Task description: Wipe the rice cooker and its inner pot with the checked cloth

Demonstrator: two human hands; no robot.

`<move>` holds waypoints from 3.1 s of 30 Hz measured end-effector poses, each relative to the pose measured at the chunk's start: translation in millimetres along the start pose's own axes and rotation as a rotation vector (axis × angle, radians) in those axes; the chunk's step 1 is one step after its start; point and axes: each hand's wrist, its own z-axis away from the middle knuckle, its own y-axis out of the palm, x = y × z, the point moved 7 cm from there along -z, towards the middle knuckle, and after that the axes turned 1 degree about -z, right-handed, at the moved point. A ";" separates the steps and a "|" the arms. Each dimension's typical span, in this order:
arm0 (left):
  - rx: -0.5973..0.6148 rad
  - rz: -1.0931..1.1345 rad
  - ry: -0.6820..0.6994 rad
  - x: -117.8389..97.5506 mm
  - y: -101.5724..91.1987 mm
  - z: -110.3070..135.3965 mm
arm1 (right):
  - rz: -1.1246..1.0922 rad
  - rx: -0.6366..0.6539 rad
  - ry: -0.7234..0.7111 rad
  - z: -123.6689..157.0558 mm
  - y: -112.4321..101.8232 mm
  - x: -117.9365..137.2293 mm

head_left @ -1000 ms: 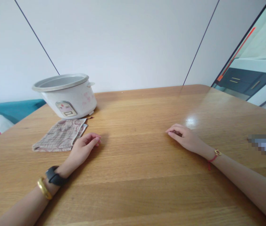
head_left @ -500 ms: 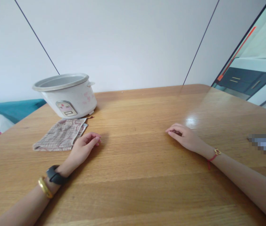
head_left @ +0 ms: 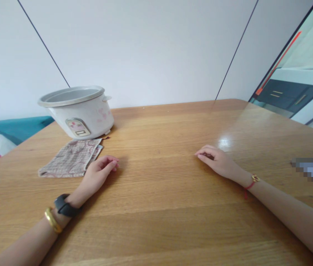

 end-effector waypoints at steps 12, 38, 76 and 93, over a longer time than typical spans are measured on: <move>-0.011 0.014 0.001 0.1 -0.9 -0.9 | 0.006 0.007 0.002 0.2 -0.2 1.6; -0.009 -0.008 0.001 1.7 -0.9 -1.2 | -0.009 -0.008 0.007 -0.3 -0.8 2.5; -0.011 -0.005 0.011 -1.3 -1.1 -0.1 | -0.014 0.002 0.006 -1.0 -2.2 5.3; 0.010 -0.011 0.011 3.5 0.4 -1.8 | -0.023 0.019 0.000 -0.7 -0.1 1.9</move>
